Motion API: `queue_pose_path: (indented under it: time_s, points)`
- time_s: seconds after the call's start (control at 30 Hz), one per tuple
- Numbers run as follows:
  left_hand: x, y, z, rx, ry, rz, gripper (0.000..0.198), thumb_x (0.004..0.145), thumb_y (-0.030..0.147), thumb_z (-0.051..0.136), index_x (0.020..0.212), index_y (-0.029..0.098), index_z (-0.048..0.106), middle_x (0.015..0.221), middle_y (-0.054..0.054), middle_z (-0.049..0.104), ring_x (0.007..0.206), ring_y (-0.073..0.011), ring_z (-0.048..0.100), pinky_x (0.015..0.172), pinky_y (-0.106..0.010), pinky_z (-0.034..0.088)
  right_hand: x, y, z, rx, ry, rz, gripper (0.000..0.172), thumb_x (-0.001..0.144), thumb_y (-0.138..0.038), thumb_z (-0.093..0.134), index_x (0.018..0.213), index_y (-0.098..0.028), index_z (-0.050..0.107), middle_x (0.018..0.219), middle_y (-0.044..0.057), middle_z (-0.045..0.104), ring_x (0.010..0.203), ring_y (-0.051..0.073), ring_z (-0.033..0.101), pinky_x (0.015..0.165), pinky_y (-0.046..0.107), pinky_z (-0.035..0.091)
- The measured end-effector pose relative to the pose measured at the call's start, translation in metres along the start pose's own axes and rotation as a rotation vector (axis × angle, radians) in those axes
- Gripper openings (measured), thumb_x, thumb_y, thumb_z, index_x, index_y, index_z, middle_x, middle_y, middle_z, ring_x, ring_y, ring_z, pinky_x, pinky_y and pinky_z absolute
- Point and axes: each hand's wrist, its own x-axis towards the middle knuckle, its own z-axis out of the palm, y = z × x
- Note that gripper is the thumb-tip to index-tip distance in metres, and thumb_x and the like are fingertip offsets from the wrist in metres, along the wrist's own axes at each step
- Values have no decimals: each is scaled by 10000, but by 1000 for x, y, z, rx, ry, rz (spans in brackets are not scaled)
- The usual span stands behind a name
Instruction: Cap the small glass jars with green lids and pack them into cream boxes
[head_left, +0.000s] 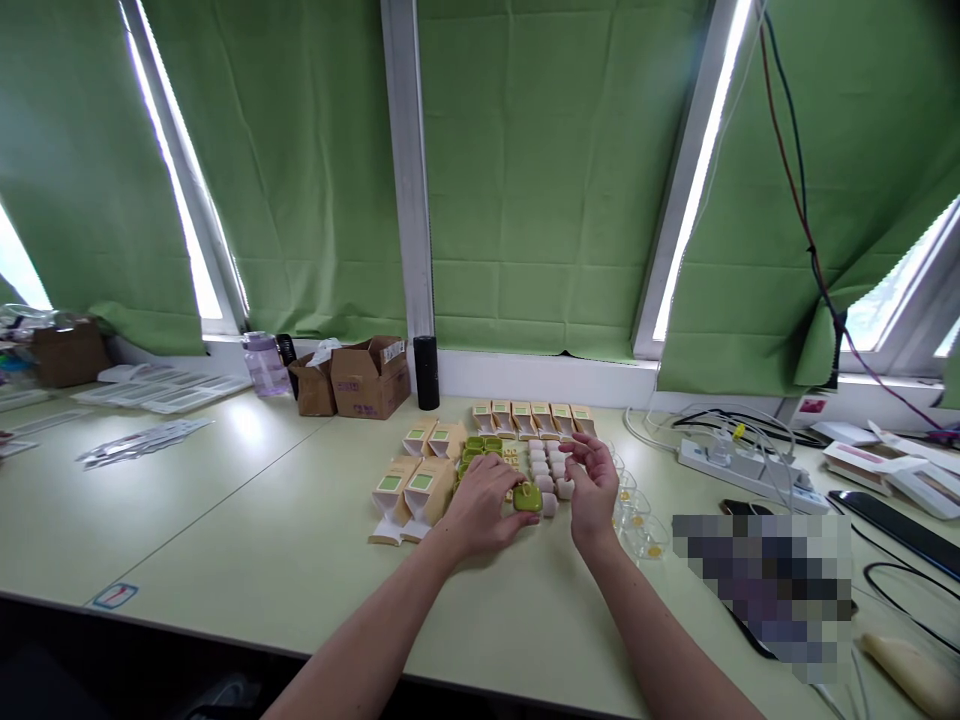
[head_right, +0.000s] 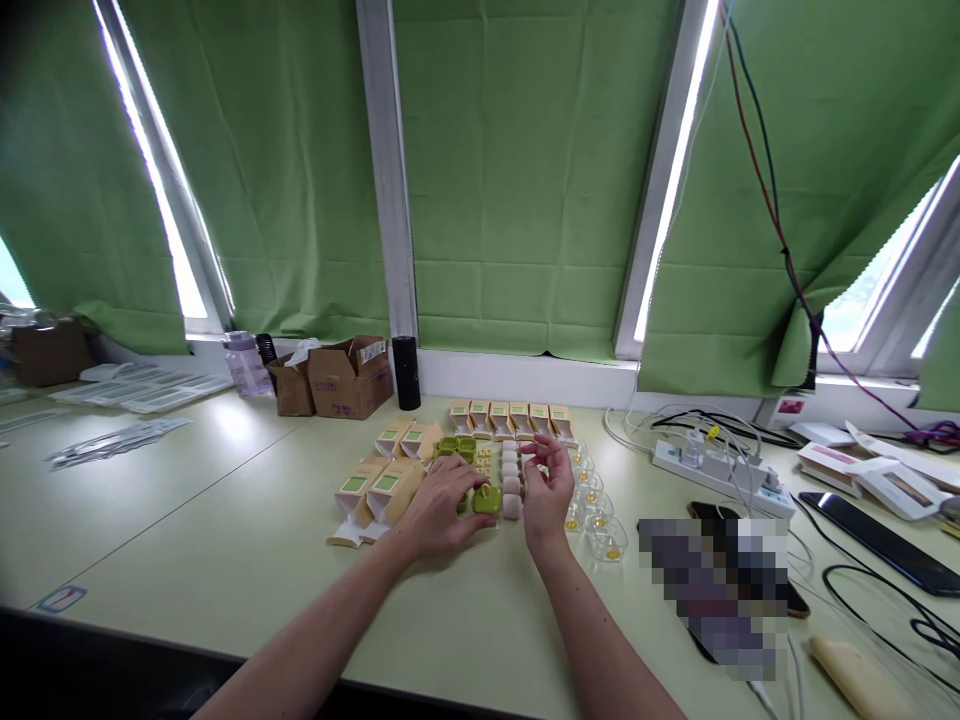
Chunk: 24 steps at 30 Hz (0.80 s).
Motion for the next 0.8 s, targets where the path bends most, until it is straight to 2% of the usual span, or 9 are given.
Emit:
queue_pose_path:
  time_s: [0.3,0.43,0.5,0.57,0.63,0.7,0.73,0.8]
  points:
    - [-2,6,1,127,-162,15,412,746,455,887,991,190,687,949,-84,707,979,-303,590,910,-427,401,-4,-1,3,-4,-14,55,364,723,-276,682,1082,-232,642,898,25,676,791,193,593,694,319,430]
    - [-1,9,-2,136,-205,7,452,749,502,870,1016,186,686,963,-93,707,986,-315,593,910,-430,398,-4,-2,3,-3,-27,51,348,727,-275,677,1072,-236,646,893,21,670,783,190,584,701,322,431]
    - [1,6,-6,126,-179,-3,480,789,543,823,1082,189,683,991,-100,713,1002,-326,583,915,-441,395,-4,-3,3,0,-24,52,346,729,-273,678,1072,-235,648,892,21,671,783,189,585,704,324,434]
    - [5,-2,-10,113,-103,-38,414,893,515,716,1152,195,674,1028,-108,720,1029,-330,568,929,-453,390,-4,-3,4,1,-14,53,341,732,-276,682,1069,-232,647,889,24,672,783,191,585,706,326,439]
    - [12,-15,-15,132,2,-120,288,979,409,587,1149,197,681,1054,-124,724,1058,-336,548,943,-464,384,-4,-2,4,-1,-12,53,329,742,-279,682,1065,-231,646,889,26,670,786,193,586,713,332,443]
    - [23,-30,-20,235,60,-235,265,970,330,546,1132,184,695,1082,-160,715,1109,-367,521,951,-486,382,-5,-1,3,0,-27,50,324,756,-279,679,1075,-232,647,898,27,669,804,196,594,724,336,447]
    - [29,-38,-22,314,26,-290,287,956,297,533,1160,174,694,1117,-179,705,1145,-381,508,973,-503,375,-5,0,3,1,-35,47,324,762,-278,680,1081,-232,648,904,27,670,815,198,599,728,337,448]
    - [44,-54,-26,459,-144,-406,344,927,264,522,1213,168,686,1171,-202,685,1220,-405,476,1013,-531,357,-5,2,2,4,-44,42,334,770,-283,686,1098,-228,650,911,28,672,836,202,609,731,336,450]
